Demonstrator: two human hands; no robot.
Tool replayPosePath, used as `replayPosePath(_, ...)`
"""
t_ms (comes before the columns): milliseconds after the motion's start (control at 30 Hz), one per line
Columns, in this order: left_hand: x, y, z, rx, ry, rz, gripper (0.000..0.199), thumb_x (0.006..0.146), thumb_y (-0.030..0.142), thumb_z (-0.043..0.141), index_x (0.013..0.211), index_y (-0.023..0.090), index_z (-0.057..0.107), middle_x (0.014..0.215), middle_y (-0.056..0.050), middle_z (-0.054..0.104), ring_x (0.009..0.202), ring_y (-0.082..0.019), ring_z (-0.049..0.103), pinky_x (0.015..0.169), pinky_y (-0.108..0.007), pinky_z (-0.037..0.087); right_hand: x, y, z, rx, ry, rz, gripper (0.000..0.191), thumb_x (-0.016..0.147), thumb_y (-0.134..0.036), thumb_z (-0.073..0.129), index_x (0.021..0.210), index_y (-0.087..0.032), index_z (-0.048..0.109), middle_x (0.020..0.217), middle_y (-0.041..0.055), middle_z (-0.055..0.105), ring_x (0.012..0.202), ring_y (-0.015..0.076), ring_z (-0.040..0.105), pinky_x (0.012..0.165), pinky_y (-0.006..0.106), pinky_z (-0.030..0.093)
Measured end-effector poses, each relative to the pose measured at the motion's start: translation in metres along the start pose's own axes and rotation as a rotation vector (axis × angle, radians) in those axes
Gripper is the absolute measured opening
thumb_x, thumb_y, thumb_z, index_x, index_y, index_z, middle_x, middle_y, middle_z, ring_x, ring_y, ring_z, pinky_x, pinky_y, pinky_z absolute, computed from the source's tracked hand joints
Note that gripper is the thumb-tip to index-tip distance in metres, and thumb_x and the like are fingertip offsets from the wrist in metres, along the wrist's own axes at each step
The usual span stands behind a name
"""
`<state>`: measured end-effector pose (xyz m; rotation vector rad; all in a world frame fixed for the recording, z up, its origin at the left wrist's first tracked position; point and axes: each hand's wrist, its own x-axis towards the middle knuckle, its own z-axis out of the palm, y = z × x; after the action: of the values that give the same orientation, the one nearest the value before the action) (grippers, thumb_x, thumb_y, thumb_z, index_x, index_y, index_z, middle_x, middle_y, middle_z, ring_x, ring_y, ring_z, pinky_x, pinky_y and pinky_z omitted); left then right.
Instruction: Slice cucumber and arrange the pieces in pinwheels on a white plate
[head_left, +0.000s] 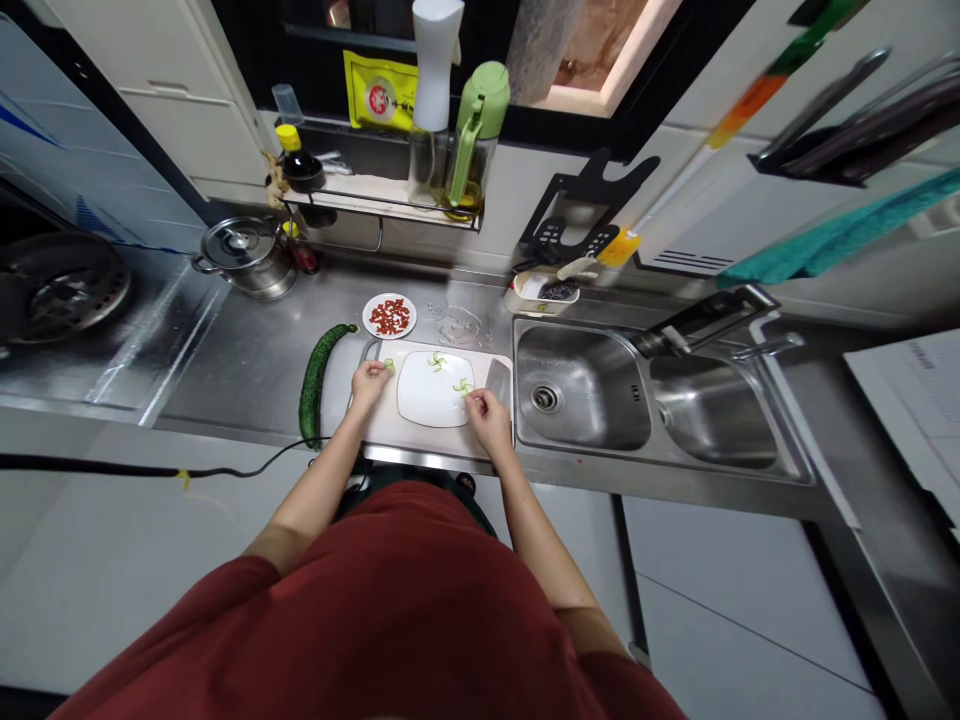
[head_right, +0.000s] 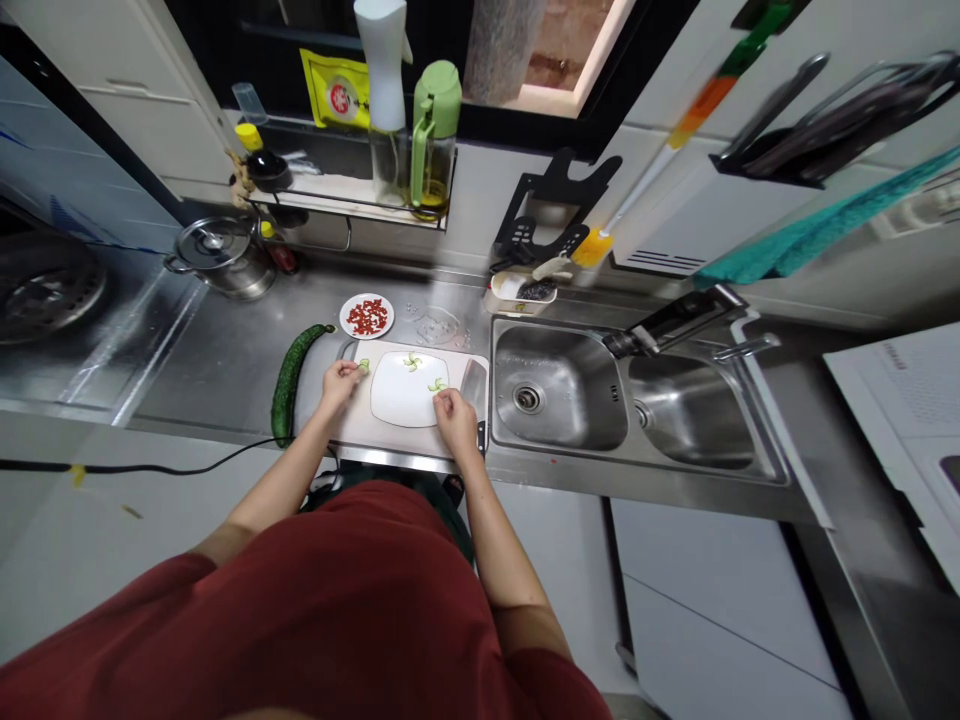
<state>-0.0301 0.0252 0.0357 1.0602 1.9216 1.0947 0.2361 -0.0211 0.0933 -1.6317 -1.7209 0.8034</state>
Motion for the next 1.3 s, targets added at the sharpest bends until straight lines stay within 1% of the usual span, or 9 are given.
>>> replayPosePath(100,-0.002,0.017,-0.001,-0.265,-0.067,-0.026,0.028,0.063,0.036,0.068,0.08,0.016,0.056,0.07,-0.001,0.062,0.066,-0.011,0.058,0.067,-0.024,0.046,0.003,-0.006,0.0,0.023,-0.003,-0.006,0.025,0.085,-0.042,0.045,0.086,-0.021,0.059,0.059,-0.0041,0.047,0.057,0.0132,0.048,0.057,0.023,0.036)
replayPosePath(200,-0.008,0.041,-0.006,-0.388,-0.163,0.0,0.028,0.062,0.032,0.069,0.081,0.016,0.058,0.071,-0.001,0.063,0.067,-0.011,0.059,0.069,-0.026,0.048,0.007,-0.015,0.0,0.057,0.003,-0.021,0.025,0.085,-0.042,0.046,0.086,-0.021,0.059,0.061,-0.0036,0.048,0.057,0.0129,0.048,0.058,0.023,0.037)
replayPosePath(400,-0.03,0.091,-0.013,-0.399,-0.26,0.08,0.024,0.064,0.03,0.069,0.081,0.015,0.063,0.08,-0.005,0.067,0.073,-0.014,0.062,0.069,-0.027,0.05,0.018,-0.04,-0.004,0.106,0.018,-0.066,0.026,0.085,-0.042,0.048,0.087,-0.02,0.06,0.063,-0.0027,0.05,0.059,0.0123,0.048,0.06,0.023,0.038)
replayPosePath(600,-0.049,0.125,-0.018,-0.363,-0.361,0.139,0.026,0.065,0.033,0.07,0.083,0.015,0.065,0.083,-0.004,0.067,0.078,-0.015,0.063,0.076,-0.029,0.049,0.032,-0.073,-0.015,0.147,0.009,-0.141,0.027,0.084,-0.042,0.05,0.093,-0.019,0.062,0.071,-0.0007,0.057,0.062,0.0121,0.05,0.063,0.023,0.041)
replayPosePath(700,-0.056,0.136,-0.02,-0.395,-0.402,0.162,0.026,0.064,0.032,0.073,0.082,0.015,0.065,0.083,-0.004,0.067,0.077,-0.015,0.063,0.076,-0.03,0.049,0.035,-0.088,-0.022,0.21,-0.016,-0.214,0.025,0.084,-0.038,0.052,0.094,-0.019,0.064,0.083,0.0022,0.064,0.069,0.0131,0.054,0.066,0.025,0.042)
replayPosePath(800,-0.061,0.143,-0.022,-0.425,-0.427,0.18,0.028,0.062,0.032,0.075,0.081,0.015,0.066,0.082,-0.004,0.067,0.075,-0.015,0.062,0.075,-0.029,0.049,0.036,-0.098,-0.026,0.254,-0.039,-0.228,0.024,0.083,-0.038,0.052,0.092,-0.019,0.065,0.087,0.0036,0.065,0.072,0.0139,0.055,0.064,0.025,0.043)
replayPosePath(1067,-0.067,0.153,-0.023,-0.467,-0.514,0.187,0.028,0.062,0.031,0.076,0.082,0.014,0.066,0.078,-0.003,0.066,0.071,-0.012,0.059,0.07,-0.025,0.046,0.039,-0.104,-0.026,0.356,-0.072,-0.239,0.017,0.082,-0.034,0.056,0.079,-0.019,0.064,0.078,0.0018,0.064,0.07,0.0133,0.054,0.058,0.023,0.04)
replayPosePath(1233,-0.067,0.157,-0.027,-0.485,-0.381,0.177,0.028,0.064,0.03,0.074,0.086,0.016,0.063,0.072,0.0,0.063,0.066,-0.009,0.056,0.064,-0.021,0.042,0.041,-0.105,-0.027,0.423,-0.047,-0.182,0.018,0.081,-0.035,0.057,0.077,-0.018,0.063,0.076,0.0016,0.063,0.069,0.0131,0.054,0.057,0.023,0.039)
replayPosePath(1300,-0.068,0.157,-0.029,-0.485,-0.392,0.114,0.025,0.068,0.034,0.07,0.083,0.016,0.061,0.063,0.002,0.06,0.056,-0.007,0.05,0.055,-0.02,0.037,0.041,-0.105,-0.028,0.428,-0.033,-0.174,0.018,0.081,-0.035,0.057,0.077,-0.018,0.063,0.077,0.0019,0.064,0.069,0.0131,0.054,0.057,0.023,0.04)
